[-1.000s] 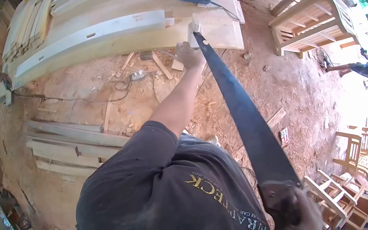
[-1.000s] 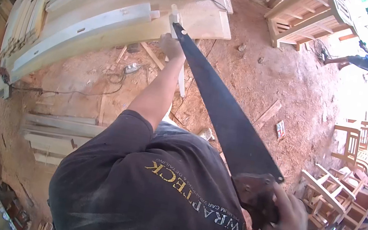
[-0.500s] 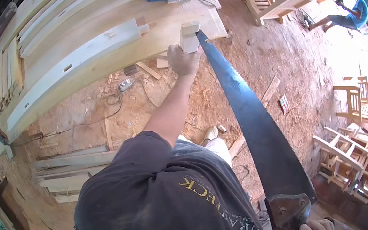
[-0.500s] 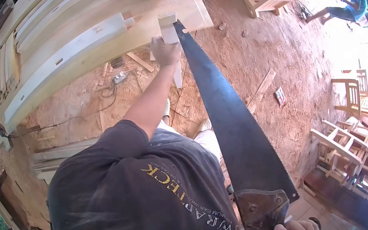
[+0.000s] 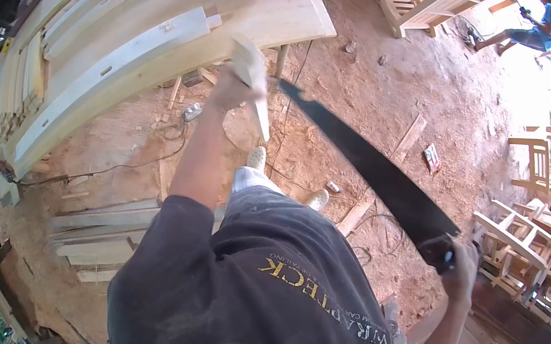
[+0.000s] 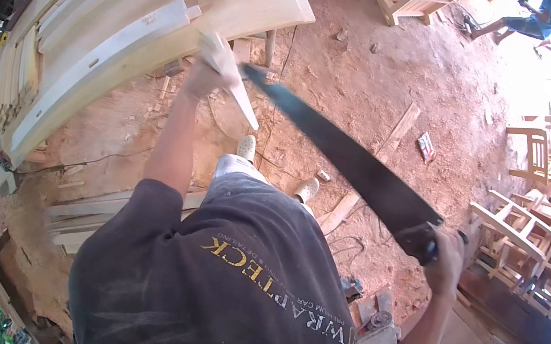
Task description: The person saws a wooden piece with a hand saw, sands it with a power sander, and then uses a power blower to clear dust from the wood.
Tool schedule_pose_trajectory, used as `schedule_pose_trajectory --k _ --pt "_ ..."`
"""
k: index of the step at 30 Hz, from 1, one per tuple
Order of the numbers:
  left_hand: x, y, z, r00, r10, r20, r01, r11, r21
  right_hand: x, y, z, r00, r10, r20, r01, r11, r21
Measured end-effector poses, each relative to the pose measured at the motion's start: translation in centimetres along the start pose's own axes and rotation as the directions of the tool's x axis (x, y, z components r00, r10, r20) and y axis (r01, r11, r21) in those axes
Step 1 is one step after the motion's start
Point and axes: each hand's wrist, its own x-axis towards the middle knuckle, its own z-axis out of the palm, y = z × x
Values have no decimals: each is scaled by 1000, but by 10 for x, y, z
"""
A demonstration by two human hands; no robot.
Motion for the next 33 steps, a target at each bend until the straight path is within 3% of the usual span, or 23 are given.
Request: schedule_pose_trajectory --k 1,2,3,5,6,7,8,10,12,14,16,18,20,22,24,25,27,28,30,31,32,33 --pt "-5 11 2 950 -94 -297 108 994 30 -11 13 -12 1000 8 -9 -9 999 -49" --pt "2 2 -20 820 -317 -477 255 948 -190 -31 35 -17 995 83 -51 -84 996 -29" --pt "7 -10 -50 610 -537 -582 328 841 -431 -47 43 -28 994 71 -84 -78 993 -86" --pt "-6 5 -72 479 -385 -789 71 913 -402 -82 77 -32 991 34 -129 -52 988 -144" --pt "-17 5 -71 462 -379 -802 75 917 -391 -107 103 -19 927 364 -84 -352 926 135" --pt "-28 4 -69 489 -252 -835 -3 957 -291 -122 132 5 771 634 57 -606 703 372" --pt "-35 5 -63 511 -118 -851 -88 978 -188 -119 143 30 781 621 66 -595 708 380" --pt "-47 34 -30 551 -157 -819 -21 979 -202 -117 154 80 773 606 -188 -486 755 440" --pt "-50 26 -17 588 -84 -804 123 992 -14 -101 156 126 599 799 -58 -567 474 674" --pt "-45 12 -17 605 -32 -795 115 992 47 -68 123 139 474 860 189 -518 98 850" --pt "-48 21 -17 629 16 -777 110 988 110 -41 98 145 508 805 307 -467 -42 883" --pt "-43 40 -19 633 -85 -769 122 992 -9 -24 84 158 539 787 301 -414 -63 908" --pt "-36 27 -36 645 -63 -761 74 997 -20 -9 69 162 642 659 393 -395 -155 906" --pt "-23 35 -48 660 -46 -750 24 999 -39 3 48 159 630 660 409 -414 -160 896" --pt "-9 47 -62 676 91 -731 31 988 152 11 29 159 670 624 402 -375 -183 909" --pt "3 53 -68 679 82 -729 35 989 144 14 15 157 664 630 402 -380 -179 907" --pt "29 59 -80 647 -54 -761 -28 995 -95 22 -18 153 635 683 361 -316 -197 928" --pt "41 50 -86 645 -59 -762 -29 994 -101 27 -34 152 636 685 356 -316 -190 929" --pt "63 33 -93 721 155 -676 12 972 235 32 -69 152 619 724 305 -251 -185 950" --pt "67 30 -89 683 274 -678 -46 941 334 38 -93 145 603 751 271 -254 -141 957" --pt "69 28 -91 694 268 -668 -48 943 328 41 -110 143 589 761 272 -256 -143 956" --pt "68 24 -92 729 189 -658 -82 978 189 41 -125 140 618 751 230 -206 -128 970"
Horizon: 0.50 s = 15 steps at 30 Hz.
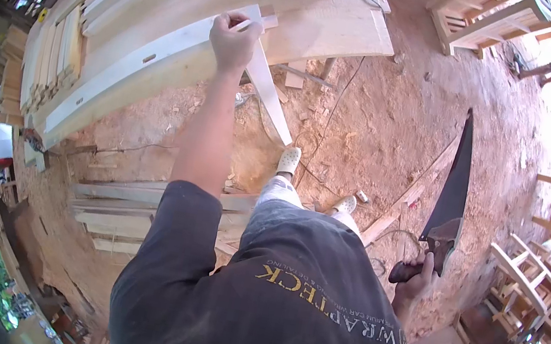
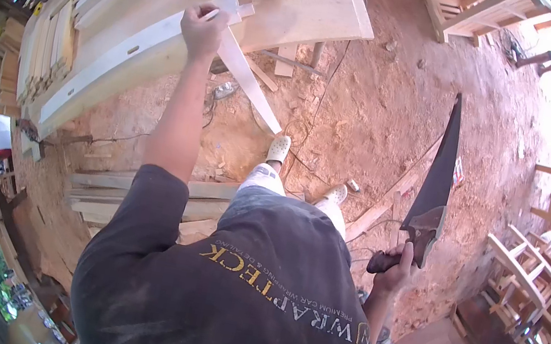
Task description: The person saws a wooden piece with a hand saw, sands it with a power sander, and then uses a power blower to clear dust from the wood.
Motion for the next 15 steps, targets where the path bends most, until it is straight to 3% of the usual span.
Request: schedule_pose_trajectory --k 1,2,5,6,7,8,9,11,14,15 --pt "-2 -3 1 996 -76 48 81 989 -124 -12 -1 8 999 -46 22 45 999 30" --pt "-4 -6 5 993 -96 72 118 880 -460 -24 -3 16 999 -41 0 41 999 26" --pt "-13 31 24 968 -202 149 241 914 -327 -49 -9 36 998 -59 33 55 994 93" --pt "-6 12 36 992 99 75 -97 995 -37 -52 -11 41 984 -152 91 160 984 -78" --pt "-7 8 38 993 89 79 -86 995 -49 -54 -15 47 958 -233 167 269 933 -239" --pt "-4 35 36 995 -89 53 94 989 -114 -57 -24 59 941 -230 250 290 926 -242" --pt "-2 54 39 964 -262 37 264 944 -197 -56 -23 74 949 -227 220 281 925 -256" --pt "-1 56 41 967 -255 -23 246 950 -190 -54 -32 93 915 -213 342 240 970 -39" --pt "-4 27 33 969 -235 -80 225 967 -118 -63 -35 118 862 -282 420 297 954 31" --pt "-2 14 32 976 -207 -73 194 969 -155 -74 -54 138 837 -227 498 214 973 85"
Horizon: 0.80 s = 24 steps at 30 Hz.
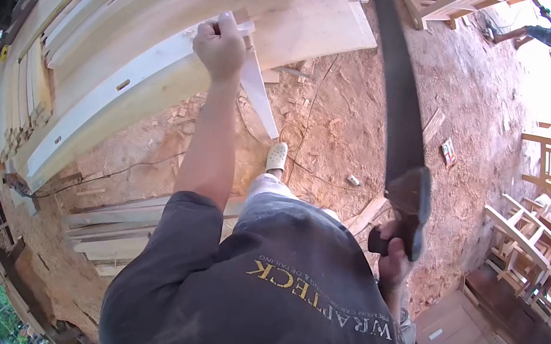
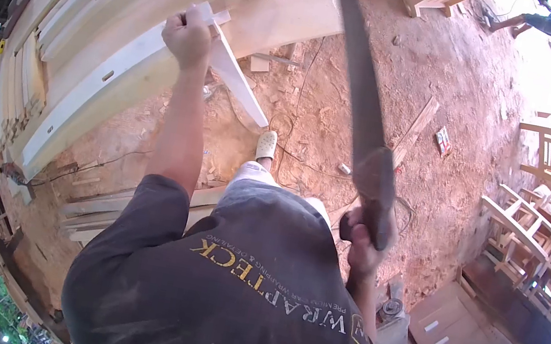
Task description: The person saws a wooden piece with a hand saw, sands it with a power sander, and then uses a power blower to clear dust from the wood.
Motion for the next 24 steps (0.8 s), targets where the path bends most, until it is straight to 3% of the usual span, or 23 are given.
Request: schedule_pose_trajectory --k 2,3,4,6,8,10,11,12,14,17,24 --pt "5 -4 -3 999 34 7 -34 999 -43 3 4 7 996 -13 90 13 1000 7" --pt "5 1 -6 995 -60 81 69 991 -118 2 1 16 997 -13 74 12 1000 8" --pt "4 6 -10 976 -148 157 176 967 -182 6 -6 16 990 31 136 -9 987 -162" --pt "3 23 -16 973 -90 214 131 974 -185 -3 4 12 975 136 174 -114 984 -135" --pt "-1 26 -29 961 -29 273 83 979 -185 -9 -1 8 960 143 239 -91 972 -215" --pt "10 7 -44 928 -36 371 46 999 -18 -20 -7 10 935 218 281 -151 959 -241" --pt "22 -11 -52 877 -179 446 32 947 318 -25 -7 9 937 167 308 -80 958 -276" --pt "17 -4 -51 881 -170 441 22 947 320 -30 -8 7 936 159 315 -73 961 -267" --pt "9 18 -52 783 -387 486 307 921 239 -41 -6 9 933 161 322 -73 961 -268" --pt "17 22 -52 732 -453 509 364 892 269 -54 -2 21 945 150 292 -59 952 -299" --pt "27 19 -47 702 -441 559 367 897 247 -72 -4 49 952 60 302 39 949 -313"
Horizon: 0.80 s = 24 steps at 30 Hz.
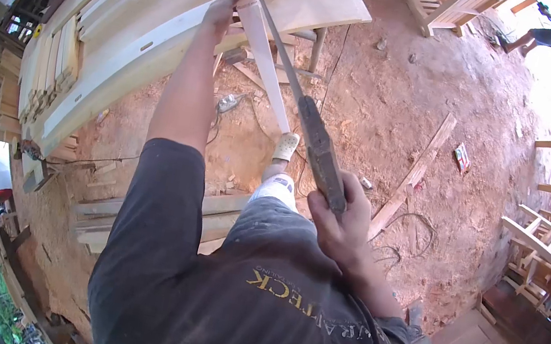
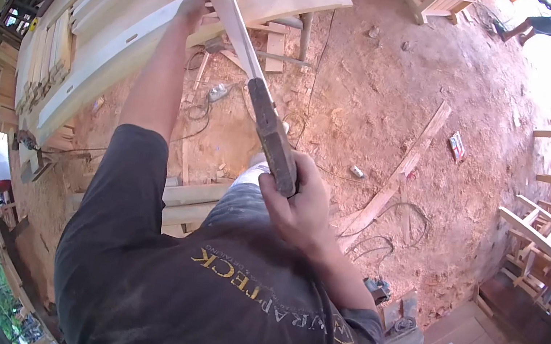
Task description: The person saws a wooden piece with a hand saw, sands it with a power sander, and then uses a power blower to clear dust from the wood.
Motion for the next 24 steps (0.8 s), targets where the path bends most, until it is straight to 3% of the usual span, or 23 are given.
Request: schedule_pose_trajectory --k 3,6,9,11,12,17,19,22,24 --pt "2 0 -10 999 -53 -12 53 998 30 -5 -2 2 1000 20 7 -20 1000 -4" --pt "7 7 -14 998 39 50 -40 999 10 -3 -7 4 1000 26 -3 -26 999 -18" --pt "22 1 -18 999 -27 39 23 996 88 0 -10 9 1000 21 -5 -21 999 -24" --pt "5 5 -14 975 -46 216 39 999 38 2 -11 11 999 31 -10 -31 999 -28" --pt "1 5 -12 973 -51 224 42 998 43 2 -14 11 1000 12 23 -10 998 -54" --pt "2 0 -14 992 -19 127 6 995 102 -2 -16 12 997 -57 56 63 992 -113" --pt "-3 3 -10 992 7 124 -18 996 84 -2 -22 13 965 -260 13 259 952 -167" --pt "-1 3 -9 994 23 102 -30 998 61 1 -16 19 988 -134 78 143 982 -122" --pt "3 1 -9 997 3 73 -7 998 58 1 -8 24 985 -167 47 171 979 -107"
